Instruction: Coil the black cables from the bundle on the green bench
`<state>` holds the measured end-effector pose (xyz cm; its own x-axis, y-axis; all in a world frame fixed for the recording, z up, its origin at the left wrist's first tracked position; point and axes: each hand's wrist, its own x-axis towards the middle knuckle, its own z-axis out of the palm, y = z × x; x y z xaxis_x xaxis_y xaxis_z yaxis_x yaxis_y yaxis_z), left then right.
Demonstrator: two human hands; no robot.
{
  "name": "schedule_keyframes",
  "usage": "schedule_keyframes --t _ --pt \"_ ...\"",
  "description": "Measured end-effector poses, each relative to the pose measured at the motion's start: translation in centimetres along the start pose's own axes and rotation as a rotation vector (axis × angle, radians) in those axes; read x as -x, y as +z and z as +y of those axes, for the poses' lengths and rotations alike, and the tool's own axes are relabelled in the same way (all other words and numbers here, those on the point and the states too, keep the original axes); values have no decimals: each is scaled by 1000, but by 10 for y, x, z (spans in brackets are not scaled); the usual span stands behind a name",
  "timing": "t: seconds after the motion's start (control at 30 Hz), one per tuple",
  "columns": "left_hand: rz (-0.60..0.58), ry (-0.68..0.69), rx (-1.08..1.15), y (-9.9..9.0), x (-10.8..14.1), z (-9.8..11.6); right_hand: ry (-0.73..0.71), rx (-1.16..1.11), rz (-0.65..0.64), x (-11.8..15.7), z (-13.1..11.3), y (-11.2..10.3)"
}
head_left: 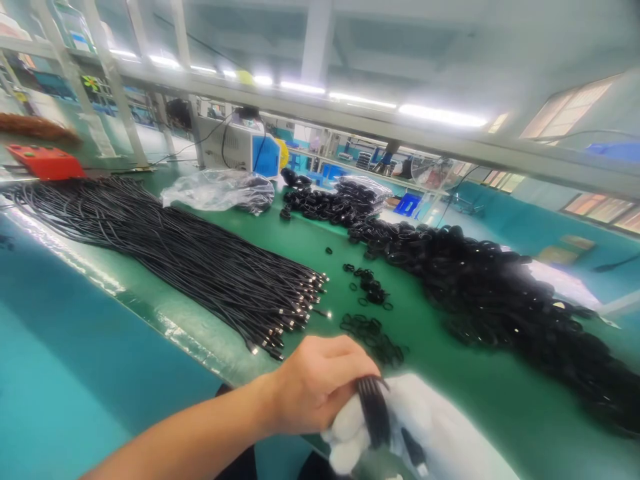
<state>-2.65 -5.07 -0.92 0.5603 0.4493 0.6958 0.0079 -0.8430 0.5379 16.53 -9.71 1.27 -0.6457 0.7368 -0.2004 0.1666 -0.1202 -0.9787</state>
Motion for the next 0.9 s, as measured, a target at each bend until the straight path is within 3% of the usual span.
schedule_keyframes --t 0.07,0.23,0.33,0.43,0.6,0.73,0.9 --pt "10 -35 12 -2 0 0 7 -12 71 6 5 -11" --pt "-44 -146 -16 -6 -3 0 -58 13 422 6 3 -23" --pt "-67 -177 -32 -6 -6 0 -121 123 297 -7 -7 -13" --pt "-83 -244 -45 -7 -8 0 -185 45 139 -22 -12 -5" --pt "-73 -436 -98 -6 -16 -1 -87 -216 161 -38 1 -7" --pt "-32 -669 -22 -4 -26 -7 -117 -498 19 -45 17 -18" --pt "-24 -784 46 5 -32 -17 -131 -565 32 -47 32 -25"
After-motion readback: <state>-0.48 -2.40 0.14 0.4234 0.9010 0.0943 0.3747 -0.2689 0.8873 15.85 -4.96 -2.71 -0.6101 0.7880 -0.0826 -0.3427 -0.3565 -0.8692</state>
